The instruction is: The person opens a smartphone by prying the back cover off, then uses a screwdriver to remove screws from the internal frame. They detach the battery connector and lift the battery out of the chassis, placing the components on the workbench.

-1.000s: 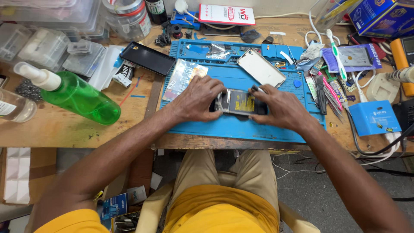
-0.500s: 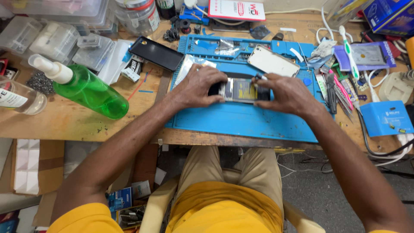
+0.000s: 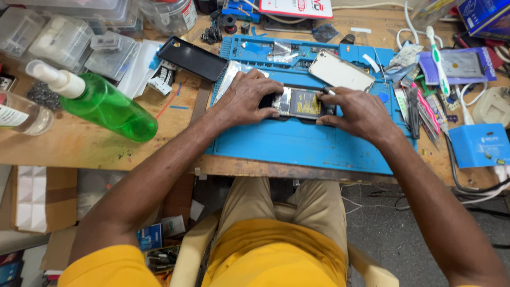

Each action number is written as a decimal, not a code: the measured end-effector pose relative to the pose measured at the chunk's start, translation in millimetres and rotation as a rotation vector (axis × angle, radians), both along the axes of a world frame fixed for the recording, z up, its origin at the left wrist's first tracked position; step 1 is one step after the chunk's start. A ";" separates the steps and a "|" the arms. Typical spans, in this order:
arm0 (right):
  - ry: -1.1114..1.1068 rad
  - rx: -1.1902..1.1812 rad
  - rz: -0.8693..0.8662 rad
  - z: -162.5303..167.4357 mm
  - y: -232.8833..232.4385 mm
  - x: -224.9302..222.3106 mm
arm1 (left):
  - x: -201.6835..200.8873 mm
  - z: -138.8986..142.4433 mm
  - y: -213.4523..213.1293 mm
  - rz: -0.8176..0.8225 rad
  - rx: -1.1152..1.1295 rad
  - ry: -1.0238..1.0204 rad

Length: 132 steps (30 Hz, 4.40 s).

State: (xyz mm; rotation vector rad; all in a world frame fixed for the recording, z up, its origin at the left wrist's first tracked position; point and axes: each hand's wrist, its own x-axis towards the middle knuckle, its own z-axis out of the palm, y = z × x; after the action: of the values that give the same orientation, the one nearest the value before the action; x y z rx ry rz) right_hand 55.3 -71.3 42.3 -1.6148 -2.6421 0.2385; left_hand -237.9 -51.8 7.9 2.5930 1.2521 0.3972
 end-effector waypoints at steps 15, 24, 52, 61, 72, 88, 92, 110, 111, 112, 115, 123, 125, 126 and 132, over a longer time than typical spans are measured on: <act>1.138 0.034 0.266 -14.9 -47.7 -34.0 | 11.1 -24.8 -27.0 -0.302 -0.480 -0.931; 0.943 0.384 0.259 -35.4 -9.6 -76.2 | 17.4 -21.1 -6.8 -0.027 -0.400 -0.936; 0.933 0.384 0.251 -74.7 54.0 -80.3 | -1.6 -33.9 40.1 0.215 -0.139 -0.347; 0.889 0.439 0.169 -75.5 51.6 -86.9 | -3.4 -36.2 39.8 0.240 -0.179 -0.328; 0.782 0.388 0.333 -18.4 44.8 -77.6 | -8.1 -26.6 47.1 -0.064 -0.154 -0.701; 0.902 0.282 0.263 -46.2 58.2 -63.6 | 13.0 -43.1 78.8 -0.157 -0.632 -0.939; 1.006 0.212 0.266 -44.3 55.2 -62.4 | 20.1 -24.7 78.9 -0.171 -0.537 -0.851; 1.006 0.289 0.277 -42.7 50.0 -65.5 | 15.1 -35.4 76.5 -0.263 -0.636 -0.946; 1.027 0.272 0.271 -44.2 49.9 -66.7 | 15.3 -36.3 75.6 -0.270 -0.719 -1.001; 1.043 0.255 0.261 -45.6 49.8 -68.1 | 15.0 -36.4 74.3 -0.283 -0.804 -1.059; 0.956 0.335 0.229 -49.3 49.2 -70.7 | 12.8 -34.1 72.5 -0.055 -0.571 -0.756; 1.034 0.234 0.281 -53.5 48.9 -70.9 | 6.9 -35.3 72.6 -0.206 -0.518 -0.862; 1.039 0.201 0.295 -53.8 48.7 -70.3 | 7.9 -36.1 71.0 -0.209 -0.541 -0.874; 0.976 0.258 0.312 -53.9 48.7 -69.8 | 8.2 -35.8 70.4 -0.233 -0.595 -0.911; 1.034 0.153 0.322 -54.9 47.1 -68.2 | 7.0 -28.8 70.9 -0.204 -0.468 -0.838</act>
State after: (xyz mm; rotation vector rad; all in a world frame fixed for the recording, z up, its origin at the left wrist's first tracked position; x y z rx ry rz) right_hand -12.9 -24.2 -12.6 -0.6765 -1.9762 0.6453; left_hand -230.8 19.2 -20.9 1.8052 0.6656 0.8960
